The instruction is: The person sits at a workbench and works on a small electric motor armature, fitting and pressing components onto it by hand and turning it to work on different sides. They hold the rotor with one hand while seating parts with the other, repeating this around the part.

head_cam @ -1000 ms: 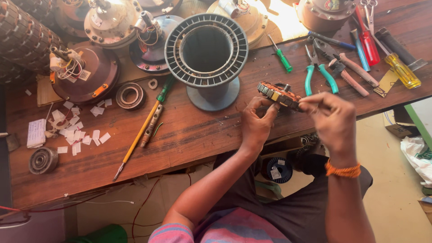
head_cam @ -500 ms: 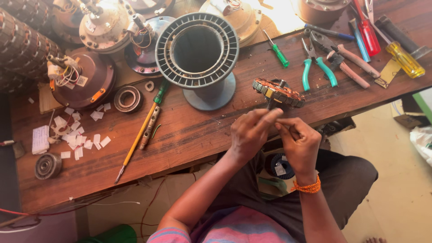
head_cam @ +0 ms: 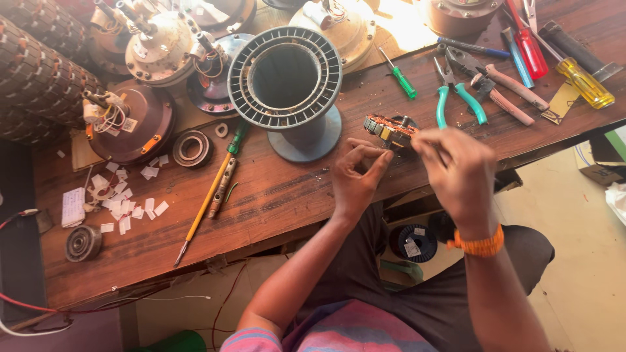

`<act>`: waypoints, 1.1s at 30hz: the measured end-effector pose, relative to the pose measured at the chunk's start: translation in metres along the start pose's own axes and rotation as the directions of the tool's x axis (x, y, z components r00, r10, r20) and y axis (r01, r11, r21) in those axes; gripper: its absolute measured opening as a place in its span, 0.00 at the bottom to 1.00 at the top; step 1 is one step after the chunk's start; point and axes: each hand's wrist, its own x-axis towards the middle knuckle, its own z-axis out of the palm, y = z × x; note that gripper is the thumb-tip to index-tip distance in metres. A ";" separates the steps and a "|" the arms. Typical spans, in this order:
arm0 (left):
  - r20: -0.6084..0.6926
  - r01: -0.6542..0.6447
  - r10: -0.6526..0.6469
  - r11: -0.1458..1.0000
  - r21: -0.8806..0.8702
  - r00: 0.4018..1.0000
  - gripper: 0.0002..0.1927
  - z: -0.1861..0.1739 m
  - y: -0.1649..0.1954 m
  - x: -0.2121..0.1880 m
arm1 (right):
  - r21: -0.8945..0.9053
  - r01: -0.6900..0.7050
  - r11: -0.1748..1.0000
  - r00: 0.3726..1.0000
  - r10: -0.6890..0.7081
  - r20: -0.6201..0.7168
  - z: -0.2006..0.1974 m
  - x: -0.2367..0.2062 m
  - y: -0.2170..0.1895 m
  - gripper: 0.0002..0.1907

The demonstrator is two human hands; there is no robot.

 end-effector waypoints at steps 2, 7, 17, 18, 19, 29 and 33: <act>-0.018 0.122 -0.126 0.983 -0.135 0.992 0.04 0.003 -0.002 0.001 | 0.020 0.024 1.000 0.999 -0.025 0.036 0.010 0.021 0.007 0.04; -0.055 0.369 -0.396 0.892 -0.260 0.917 0.07 0.008 -0.001 0.006 | 0.169 -0.166 0.972 0.976 0.137 0.170 0.030 0.052 0.031 0.06; -0.099 0.177 -0.177 0.984 -0.006 0.979 0.06 0.018 0.006 0.008 | 0.270 -0.325 0.906 0.944 0.294 0.149 -0.006 0.005 0.036 0.06; -0.097 0.176 -0.173 0.984 0.021 0.980 0.06 0.017 0.006 0.007 | 0.259 -0.283 0.924 0.958 0.256 0.131 -0.006 -0.002 0.031 0.06; -0.093 0.175 -0.170 0.983 0.049 0.981 0.05 0.017 0.005 0.006 | 0.248 -0.241 0.938 0.969 0.219 0.113 -0.005 -0.008 0.026 0.06; 0.046 -0.157 0.152 0.905 0.395 0.987 0.08 0.002 0.012 0.001 | 0.158 -0.205 0.966 0.978 0.209 -0.015 0.039 -0.044 0.007 0.04; 0.318 -0.549 0.449 0.639 0.539 0.835 0.17 -0.018 0.022 -0.002 | 0.325 -0.434 0.840 0.896 0.439 0.059 0.045 -0.066 0.014 0.04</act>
